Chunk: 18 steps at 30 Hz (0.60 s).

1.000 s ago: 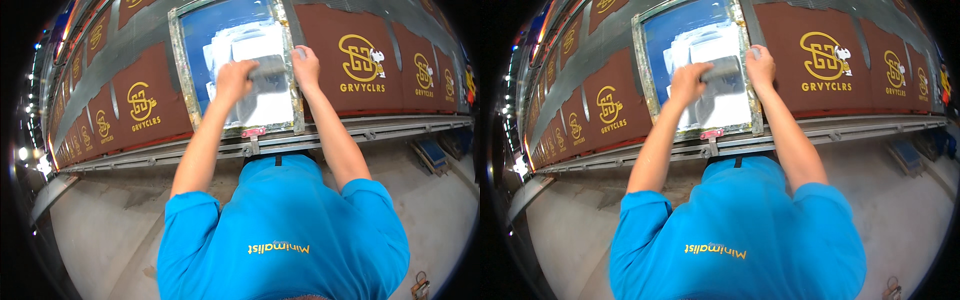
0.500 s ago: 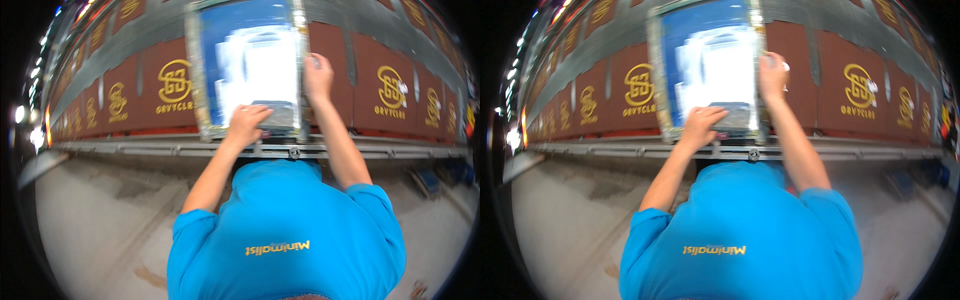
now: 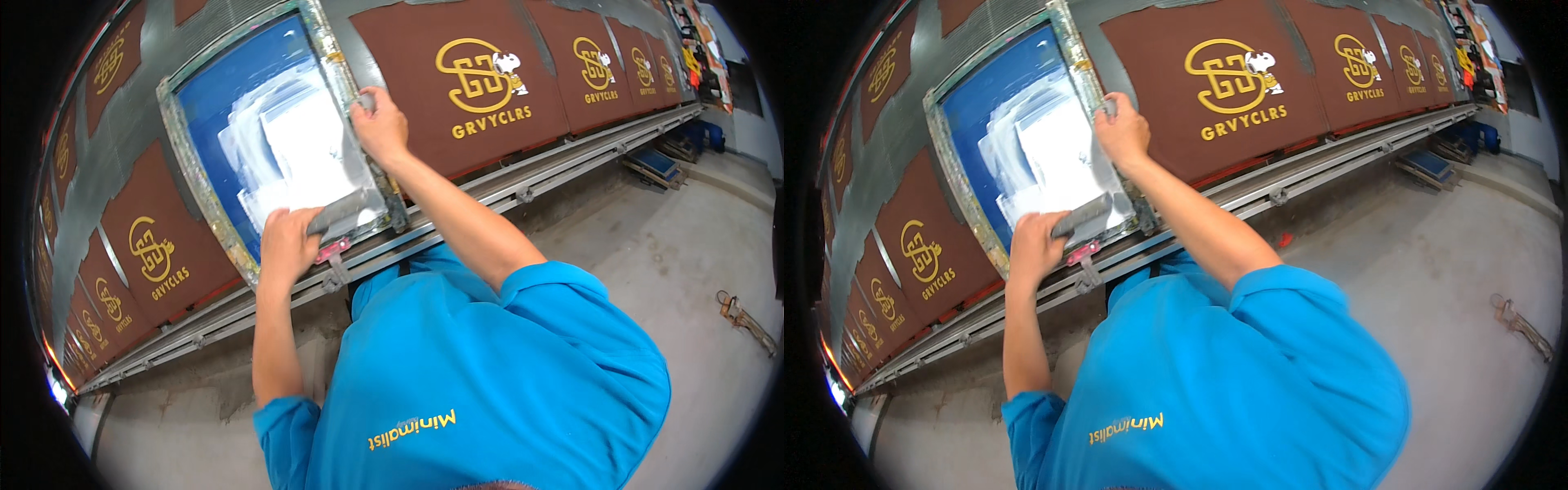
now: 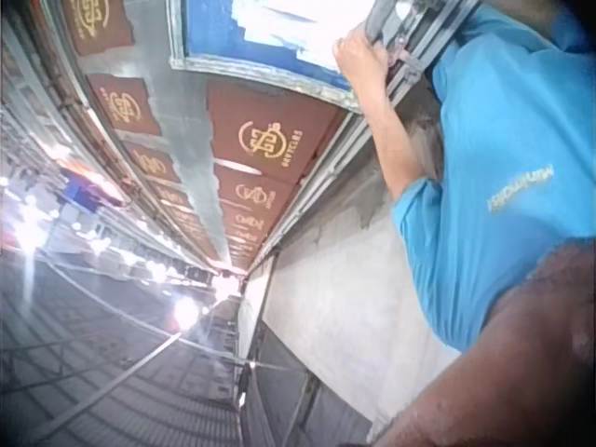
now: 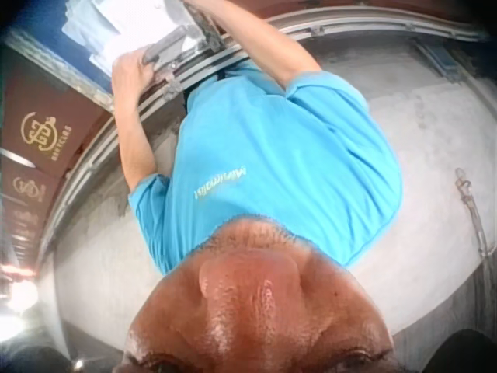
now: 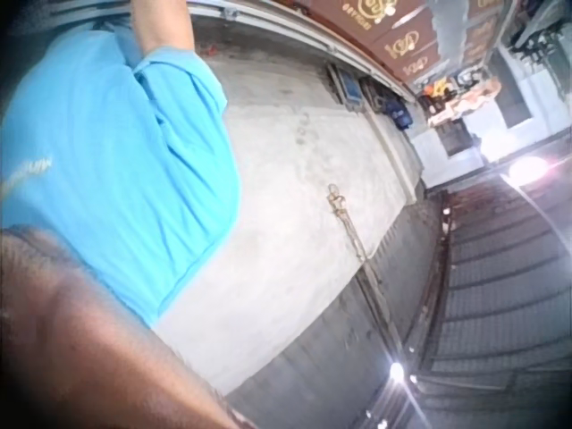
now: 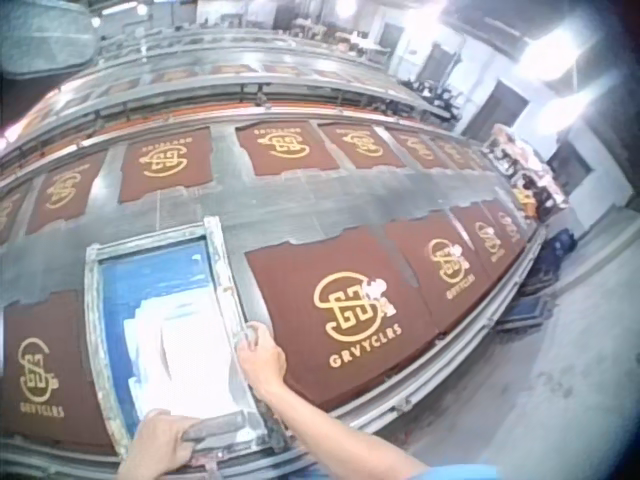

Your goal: The person uses a squeegee to spread white ink across a screen printing frame mounted on a rail. They repeatedly pull the squeegee across the mesh to distribute the ink evenly over the stencil area.

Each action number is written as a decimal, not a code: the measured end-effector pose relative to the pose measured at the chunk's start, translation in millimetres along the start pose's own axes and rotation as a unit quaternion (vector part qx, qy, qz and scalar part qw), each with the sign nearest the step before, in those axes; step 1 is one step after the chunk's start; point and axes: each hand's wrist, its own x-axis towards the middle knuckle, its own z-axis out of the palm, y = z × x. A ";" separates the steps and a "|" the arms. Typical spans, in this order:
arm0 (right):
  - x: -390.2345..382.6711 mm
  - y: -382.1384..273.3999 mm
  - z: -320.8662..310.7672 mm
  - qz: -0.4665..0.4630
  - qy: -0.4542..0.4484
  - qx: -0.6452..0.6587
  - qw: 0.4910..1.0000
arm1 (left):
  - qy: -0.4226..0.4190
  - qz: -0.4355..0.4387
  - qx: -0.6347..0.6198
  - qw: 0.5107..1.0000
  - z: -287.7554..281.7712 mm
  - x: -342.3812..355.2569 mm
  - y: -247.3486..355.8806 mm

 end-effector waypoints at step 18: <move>65.4 -56.5 -2.7 -0.444 0.050 -0.070 0.892 | -0.021 -0.078 0.122 0.989 -75.4 195.6 -76.1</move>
